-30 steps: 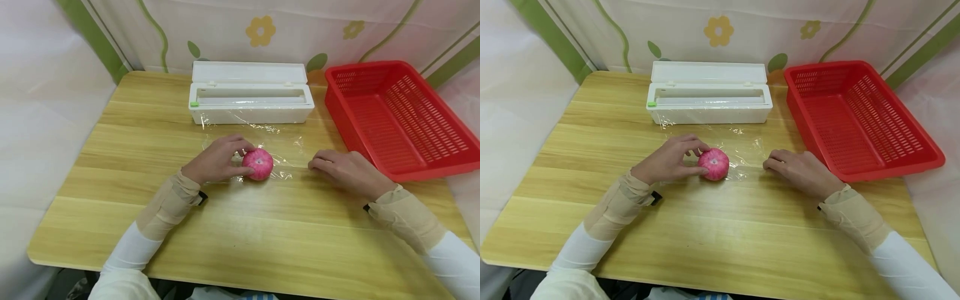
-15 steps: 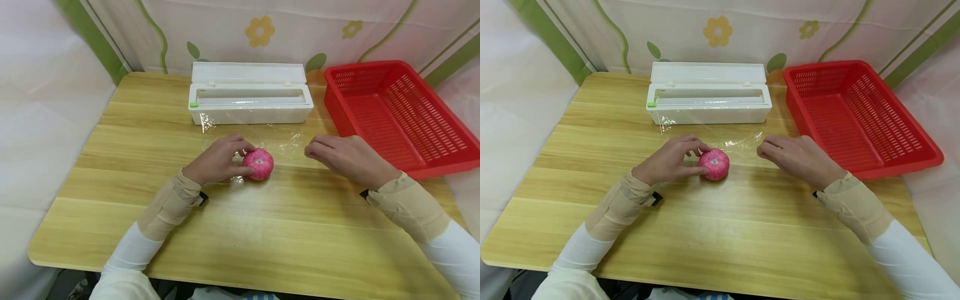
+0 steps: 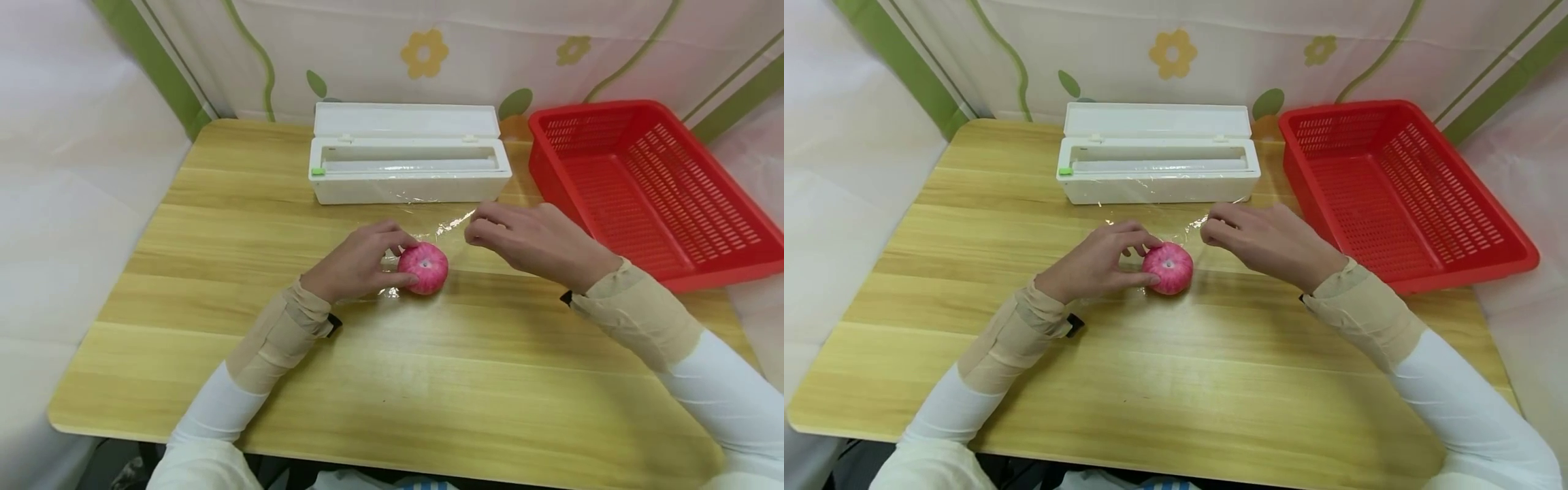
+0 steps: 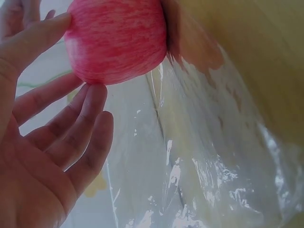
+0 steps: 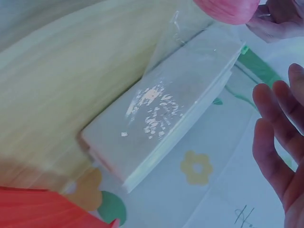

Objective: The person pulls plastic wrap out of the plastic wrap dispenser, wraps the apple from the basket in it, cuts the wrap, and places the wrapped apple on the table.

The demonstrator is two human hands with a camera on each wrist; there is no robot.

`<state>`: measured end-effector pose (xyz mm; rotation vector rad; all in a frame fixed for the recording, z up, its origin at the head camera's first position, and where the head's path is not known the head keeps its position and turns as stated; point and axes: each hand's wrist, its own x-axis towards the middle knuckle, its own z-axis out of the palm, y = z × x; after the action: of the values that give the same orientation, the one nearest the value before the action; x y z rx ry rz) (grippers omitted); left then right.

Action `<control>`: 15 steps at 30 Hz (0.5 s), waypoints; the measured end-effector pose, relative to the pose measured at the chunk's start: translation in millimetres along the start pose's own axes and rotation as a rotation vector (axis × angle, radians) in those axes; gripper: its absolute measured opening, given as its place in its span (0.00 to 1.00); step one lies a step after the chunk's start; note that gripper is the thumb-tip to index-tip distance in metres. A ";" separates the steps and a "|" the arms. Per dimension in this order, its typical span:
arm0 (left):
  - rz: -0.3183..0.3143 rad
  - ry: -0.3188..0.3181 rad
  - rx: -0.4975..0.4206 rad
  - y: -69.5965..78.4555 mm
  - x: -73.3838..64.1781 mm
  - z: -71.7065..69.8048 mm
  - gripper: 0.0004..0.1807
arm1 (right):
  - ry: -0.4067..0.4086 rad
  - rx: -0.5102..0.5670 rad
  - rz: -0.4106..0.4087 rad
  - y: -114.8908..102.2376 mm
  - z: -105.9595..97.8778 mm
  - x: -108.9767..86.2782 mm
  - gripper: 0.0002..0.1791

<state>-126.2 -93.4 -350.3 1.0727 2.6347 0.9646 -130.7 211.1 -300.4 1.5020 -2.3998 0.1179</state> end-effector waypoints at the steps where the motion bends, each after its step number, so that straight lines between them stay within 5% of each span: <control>1: 0.002 0.000 -0.004 0.0 0.0 -0.1 0.26 | 0.001 0.003 -0.007 -0.4 0.4 3.1 0.21; 15: 0.000 0.006 -0.037 0.1 0.6 1.1 0.26 | -0.072 -0.059 -0.074 -5.9 14.5 50.1 0.15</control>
<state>-126.2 -92.4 -351.0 1.0641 2.6108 1.0133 -148.8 161.8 -299.7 1.5910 -2.3768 -0.0239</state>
